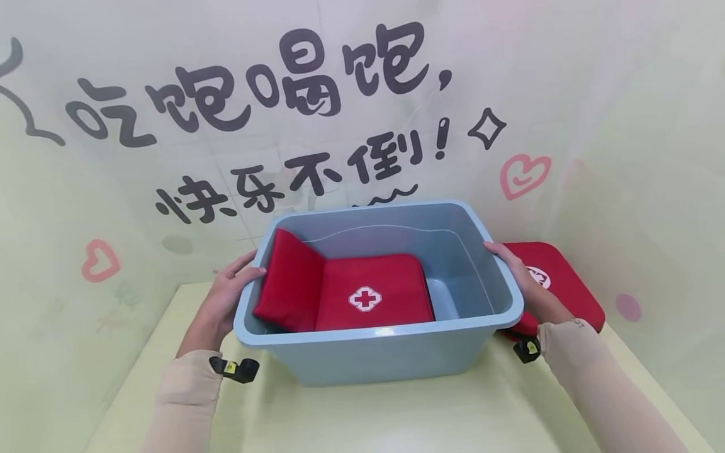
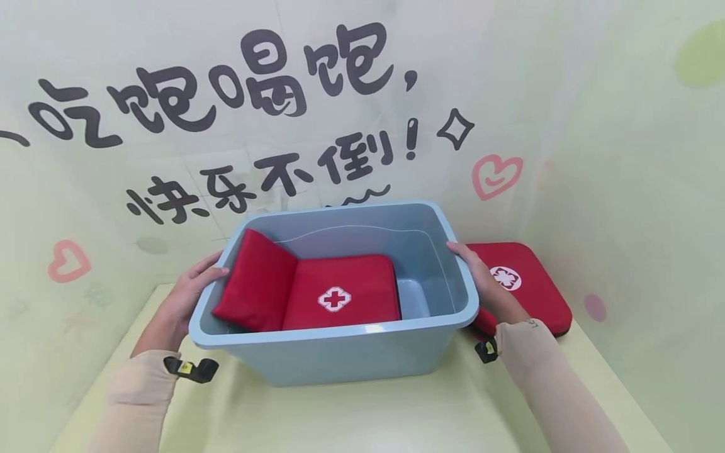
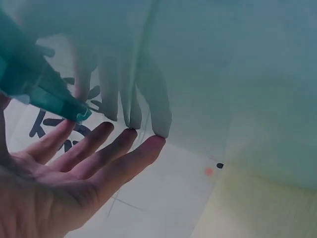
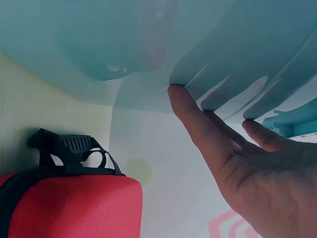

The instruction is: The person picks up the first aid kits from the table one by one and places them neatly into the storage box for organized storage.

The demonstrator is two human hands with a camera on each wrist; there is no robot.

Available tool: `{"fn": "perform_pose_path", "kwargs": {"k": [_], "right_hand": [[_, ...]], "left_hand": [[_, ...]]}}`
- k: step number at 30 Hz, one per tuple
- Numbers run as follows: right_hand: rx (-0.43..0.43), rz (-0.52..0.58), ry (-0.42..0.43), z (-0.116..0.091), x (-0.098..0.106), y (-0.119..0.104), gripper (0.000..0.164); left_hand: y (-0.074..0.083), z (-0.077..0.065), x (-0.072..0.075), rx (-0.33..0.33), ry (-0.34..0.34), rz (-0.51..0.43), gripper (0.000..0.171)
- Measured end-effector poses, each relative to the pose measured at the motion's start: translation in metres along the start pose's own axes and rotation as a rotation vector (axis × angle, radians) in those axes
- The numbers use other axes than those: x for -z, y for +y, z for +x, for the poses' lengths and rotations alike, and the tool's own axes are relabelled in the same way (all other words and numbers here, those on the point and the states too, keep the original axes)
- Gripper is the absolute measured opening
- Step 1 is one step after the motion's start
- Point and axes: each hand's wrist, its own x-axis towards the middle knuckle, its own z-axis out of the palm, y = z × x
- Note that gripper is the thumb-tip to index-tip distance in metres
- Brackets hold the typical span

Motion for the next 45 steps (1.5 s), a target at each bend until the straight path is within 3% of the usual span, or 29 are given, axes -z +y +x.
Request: {"fn": "perform_pose_path", "kwargs": {"k": [8, 13, 24, 28, 31, 37, 45], "right_hand": [[0.092, -0.103, -0.04, 0.003, 0.005, 0.001, 0.068], [0.162, -0.197, -0.015, 0.005, 0.018, 0.008, 0.064], [0.101, -0.338, 0.204, -0.001, 0.082, 0.027, 0.079], [-0.004, -0.499, 0.292, -0.007, 0.101, 0.03, 0.086], [-0.115, -0.583, 0.311, -0.012, 0.111, 0.035, 0.096], [-0.305, -0.669, 0.246, -0.023, 0.13, 0.051, 0.111], [-0.364, -0.738, 0.261, -0.036, 0.148, 0.072, 0.105]], "left_hand": [[0.004, -0.005, 0.003, 0.015, 0.041, 0.015, 0.068], [0.0, -0.006, 0.004, 0.022, 0.038, 0.001, 0.069], [-0.007, -0.01, 0.009, 0.035, 0.035, -0.005, 0.071], [-0.008, -0.009, 0.012, 0.034, 0.035, -0.009, 0.07], [-0.007, -0.01, 0.013, 0.027, 0.034, -0.013, 0.071], [-0.008, -0.007, 0.011, 0.014, 0.02, -0.043, 0.07], [-0.007, 0.001, 0.005, 0.014, 0.0, -0.03, 0.069]]}}
